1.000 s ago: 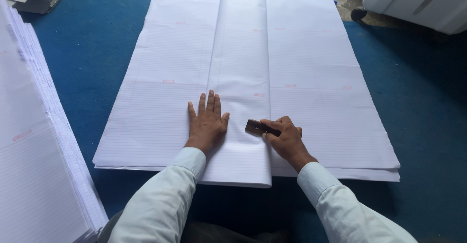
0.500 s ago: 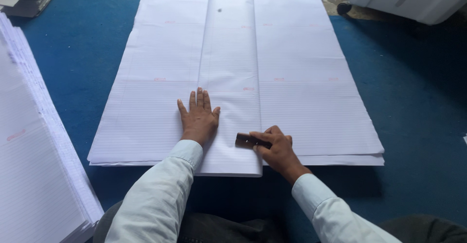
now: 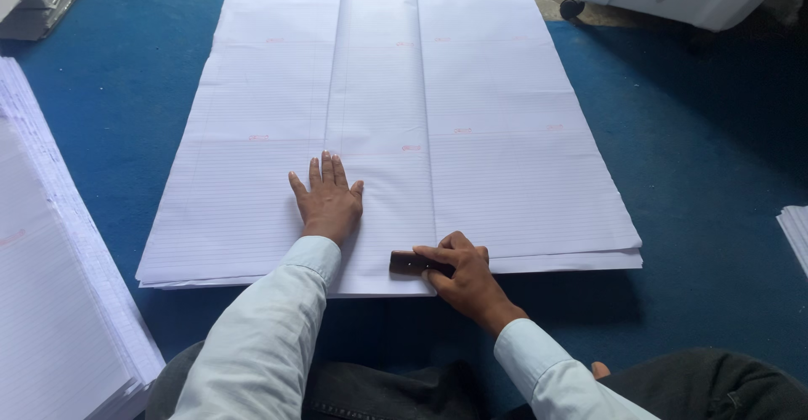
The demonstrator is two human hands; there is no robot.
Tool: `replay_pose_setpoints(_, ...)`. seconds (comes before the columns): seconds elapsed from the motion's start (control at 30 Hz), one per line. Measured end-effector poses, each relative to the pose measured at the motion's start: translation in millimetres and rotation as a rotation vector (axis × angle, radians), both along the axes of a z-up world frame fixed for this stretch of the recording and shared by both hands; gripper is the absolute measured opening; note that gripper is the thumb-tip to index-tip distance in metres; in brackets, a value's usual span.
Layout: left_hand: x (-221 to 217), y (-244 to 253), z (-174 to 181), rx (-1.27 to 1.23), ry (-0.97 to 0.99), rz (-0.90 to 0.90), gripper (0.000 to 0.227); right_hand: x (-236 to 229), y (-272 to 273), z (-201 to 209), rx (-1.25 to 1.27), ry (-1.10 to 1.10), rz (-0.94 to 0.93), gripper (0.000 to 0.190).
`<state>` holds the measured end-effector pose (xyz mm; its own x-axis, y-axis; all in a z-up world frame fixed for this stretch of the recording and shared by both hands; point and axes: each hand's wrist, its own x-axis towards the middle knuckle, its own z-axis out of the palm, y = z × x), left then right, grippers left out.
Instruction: The person folds a large sheet of lined paper in half, presses the crease with a wooden block, and stacks it with other folded sheets. They repeat this process for additional sheets, aligning and creasing each one.
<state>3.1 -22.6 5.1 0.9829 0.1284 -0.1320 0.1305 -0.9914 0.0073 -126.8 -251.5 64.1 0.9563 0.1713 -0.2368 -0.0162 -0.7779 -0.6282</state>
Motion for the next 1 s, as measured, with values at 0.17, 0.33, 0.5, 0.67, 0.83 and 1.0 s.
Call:
replay_pose_setpoints(0.17, -2, -1, 0, -0.019, -0.01, 0.003, 0.07, -6, -4, -4, 0.037, -0.033, 0.033, 0.038)
replay_pose_setpoints(0.33, -4, -2, 2, -0.014, -0.011, 0.005, 0.07, -10, -7, -1, 0.051, -0.029, 0.085, 0.037)
replay_pose_setpoints(0.5, -5, -3, 0, -0.051, -0.043, 0.022, 0.07, -11, -14, 1, 0.122, -0.033, 0.191, 0.037)
replay_pose_setpoints(0.67, -11, -4, -5, -0.063, -0.138, -0.022, 0.071, -2, -22, 5, 0.276, 0.149, 0.196, 0.039)
replay_pose_setpoints(0.83, -31, -15, -3, -0.037, -0.102, -0.097, 0.07, 11, -35, 7, 0.316, 0.201, 0.252, 0.039)
replay_pose_setpoints(1.0, -59, -54, 16, -0.144, -0.056, -0.142, 0.073, 32, -57, 1, 0.273, 0.154, 0.264, 0.041)
